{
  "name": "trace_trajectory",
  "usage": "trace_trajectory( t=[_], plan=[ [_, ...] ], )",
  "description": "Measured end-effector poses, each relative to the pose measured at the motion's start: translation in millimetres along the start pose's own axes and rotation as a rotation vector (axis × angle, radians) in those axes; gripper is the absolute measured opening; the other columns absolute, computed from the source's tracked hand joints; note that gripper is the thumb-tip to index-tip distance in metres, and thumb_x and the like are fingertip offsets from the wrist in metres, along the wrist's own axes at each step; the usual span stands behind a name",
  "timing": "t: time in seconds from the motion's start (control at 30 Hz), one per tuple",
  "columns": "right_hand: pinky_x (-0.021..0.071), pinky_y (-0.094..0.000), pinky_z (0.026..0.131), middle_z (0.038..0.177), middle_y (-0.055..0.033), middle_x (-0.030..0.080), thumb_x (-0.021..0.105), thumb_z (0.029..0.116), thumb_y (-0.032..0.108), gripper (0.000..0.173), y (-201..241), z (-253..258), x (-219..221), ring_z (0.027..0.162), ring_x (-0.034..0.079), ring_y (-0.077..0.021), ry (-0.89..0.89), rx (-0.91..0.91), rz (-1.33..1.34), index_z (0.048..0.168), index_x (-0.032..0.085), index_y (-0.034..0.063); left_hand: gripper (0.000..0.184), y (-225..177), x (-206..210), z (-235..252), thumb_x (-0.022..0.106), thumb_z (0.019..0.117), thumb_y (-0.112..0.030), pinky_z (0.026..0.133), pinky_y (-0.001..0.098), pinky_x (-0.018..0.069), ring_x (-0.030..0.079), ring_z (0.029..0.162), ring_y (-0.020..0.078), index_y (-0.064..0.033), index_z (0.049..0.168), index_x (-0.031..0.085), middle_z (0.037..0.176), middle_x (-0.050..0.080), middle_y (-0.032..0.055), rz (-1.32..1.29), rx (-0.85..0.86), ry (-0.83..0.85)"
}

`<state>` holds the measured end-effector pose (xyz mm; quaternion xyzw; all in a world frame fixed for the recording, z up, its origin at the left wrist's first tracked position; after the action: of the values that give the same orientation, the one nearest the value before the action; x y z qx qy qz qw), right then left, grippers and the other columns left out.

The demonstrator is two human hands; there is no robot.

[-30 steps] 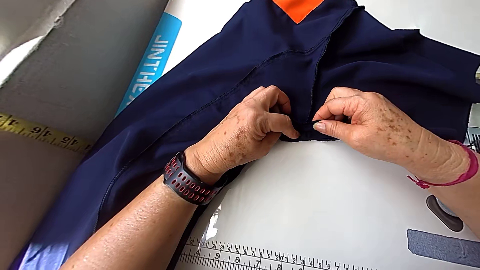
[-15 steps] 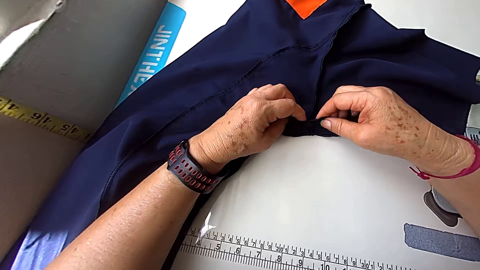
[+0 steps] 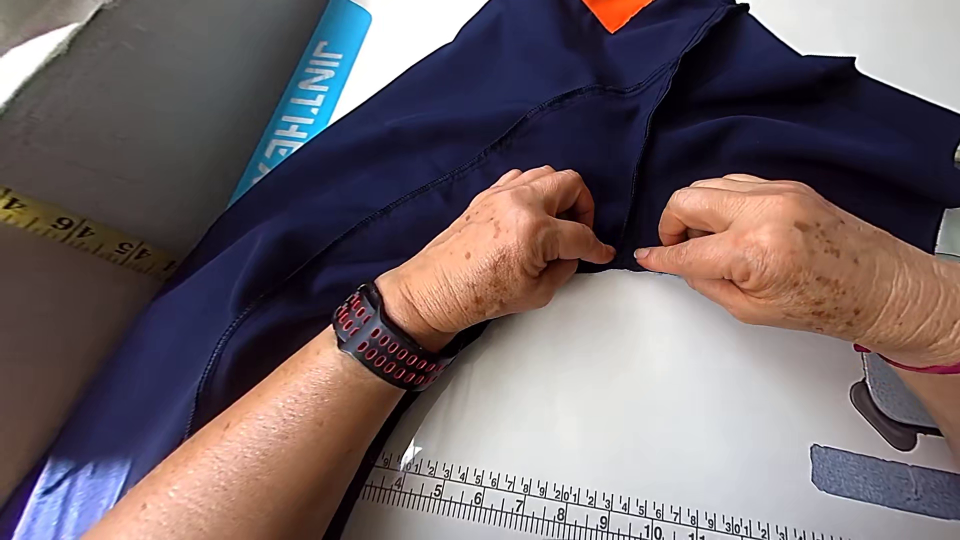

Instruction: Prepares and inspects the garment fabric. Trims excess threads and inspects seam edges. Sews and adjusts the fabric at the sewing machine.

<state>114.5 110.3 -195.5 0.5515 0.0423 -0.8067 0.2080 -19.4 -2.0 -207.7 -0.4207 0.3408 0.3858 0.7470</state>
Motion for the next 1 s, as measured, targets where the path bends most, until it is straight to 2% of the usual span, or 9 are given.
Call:
trace_trajectory(
  t=[0.13,0.27,0.37,0.47,0.67,0.77,0.9,0.97,1.0],
  plan=[
    [0.0413,-0.0333,0.06,0.076,-0.0048,0.061,0.051,0.0917,0.006,0.028,3.9,0.6,0.5,0.071,0.058,-0.0192,0.03,0.016,-0.051,0.087,0.079,0.0075,0.028,0.1,0.0,-0.4,0.056,0.0887,-0.006,0.075,0.0347,0.0448,0.06,0.087,0.0189,-0.0133,0.093,0.083,0.089,0.067,0.0069,0.013,0.008,0.01],
    [0.0409,-0.0229,0.056,0.075,0.0001,0.058,0.053,0.0868,0.009,0.025,-8.0,0.2,4.8,0.068,0.055,-0.009,-0.042,0.082,0.092,0.091,0.077,0.0087,0.029,0.9,0.9,-0.3,0.055,0.0876,-0.005,0.075,0.035,0.0456,0.061,0.087,0.0189,-0.0125,0.093,0.082,0.09,0.067,0.0072,0.007,-0.003,0.003],
    [0.0434,-0.0179,0.06,0.078,0.0017,0.062,0.064,0.0898,0.024,0.018,-15.3,0.1,10.5,0.071,0.057,-0.0043,-0.096,0.201,0.17,0.09,0.076,0.011,0.031,2.1,1.5,-0.1,0.053,0.0868,-0.004,0.076,0.0344,0.0456,0.061,0.089,0.0174,-0.0125,0.094,0.082,0.091,0.068,0.0061,-0.003,-0.03,-0.001],
    [0.0367,-0.0141,0.055,0.072,0.0053,0.06,0.062,0.0928,0.021,0.02,-23.7,0.3,12.1,0.063,0.05,0.0025,-0.171,0.382,0.215,0.083,0.075,0.0117,0.032,3.2,2.5,0.3,0.051,0.0868,-0.005,0.076,0.0351,0.045,0.061,0.089,0.0173,-0.0111,0.099,0.08,0.092,0.067,0.0057,0.003,-0.068,0.008],
    [0.0386,-0.0129,0.054,0.071,0.0082,0.064,0.065,0.0898,0.022,0.015,-26.9,0.0,11.0,0.061,0.052,0.0059,-0.142,0.517,0.267,0.081,0.075,0.0152,0.031,4.3,2.3,0.0,0.052,0.0868,-0.005,0.076,0.0333,0.0448,0.061,0.088,0.0158,-0.0108,0.098,0.081,0.091,0.067,0.0054,-0.017,-0.08,-0.002],
    [0.0382,-0.0131,0.054,0.071,0.0083,0.063,0.067,0.0881,0.022,0.013,-27.9,-0.6,11.8,0.06,0.052,0.0056,-0.143,0.519,0.279,0.081,0.075,0.0151,0.029,4.9,2.4,-0.1,0.053,0.0877,-0.009,0.078,0.0332,0.0447,0.061,0.09,0.0146,-0.0108,0.098,0.08,0.093,0.067,0.0046,-0.03,-0.089,0.011],
    [0.0375,-0.0109,0.054,0.072,0.0051,0.06,0.067,0.0844,0.012,0.009,-26.3,-1.6,11.3,0.063,0.051,0.0046,-0.176,0.403,0.308,0.082,0.076,0.0112,0.023,2.9,1.1,1.6,0.061,0.0974,-0.022,0.08,0.0315,0.0451,0.06,0.09,0.0156,-0.0108,0.097,0.081,0.091,0.066,0.0061,-0.015,-0.048,-0.037],
    [0.0405,-0.0156,0.058,0.073,0.0,0.061,0.062,0.0845,0.007,0.015,-20.7,-1.1,7.9,0.067,0.054,-0.0025,-0.22,0.258,0.211,0.082,0.076,0.0082,0.022,-0.7,-1.2,3.8,0.063,0.097,-0.019,0.081,0.0327,0.0441,0.058,0.091,0.0194,-0.0085,0.095,0.082,0.091,0.065,0.0091,0.028,-0.01,-0.087],
    [0.0425,-0.0227,0.062,0.074,-0.0034,0.064,0.059,0.0853,0.005,0.017,-16.4,-0.3,6.8,0.071,0.058,-0.0094,-0.225,0.193,0.138,0.082,0.076,0.0074,0.021,-2.3,-1.6,4.2,0.063,0.097,-0.017,0.081,0.0347,0.0428,0.058,0.092,0.0212,-0.0072,0.094,0.081,0.092,0.065,0.0103,0.043,0.007,-0.093]
  ],
)
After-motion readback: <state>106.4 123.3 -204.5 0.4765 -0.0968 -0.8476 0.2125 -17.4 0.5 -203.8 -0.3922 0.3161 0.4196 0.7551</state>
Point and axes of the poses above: each hand's wrist, its own z-axis towards the middle knuckle, its own x-axis out of the palm, y = z × x, the point moved 6 cm from there along z, towards the middle knuckle
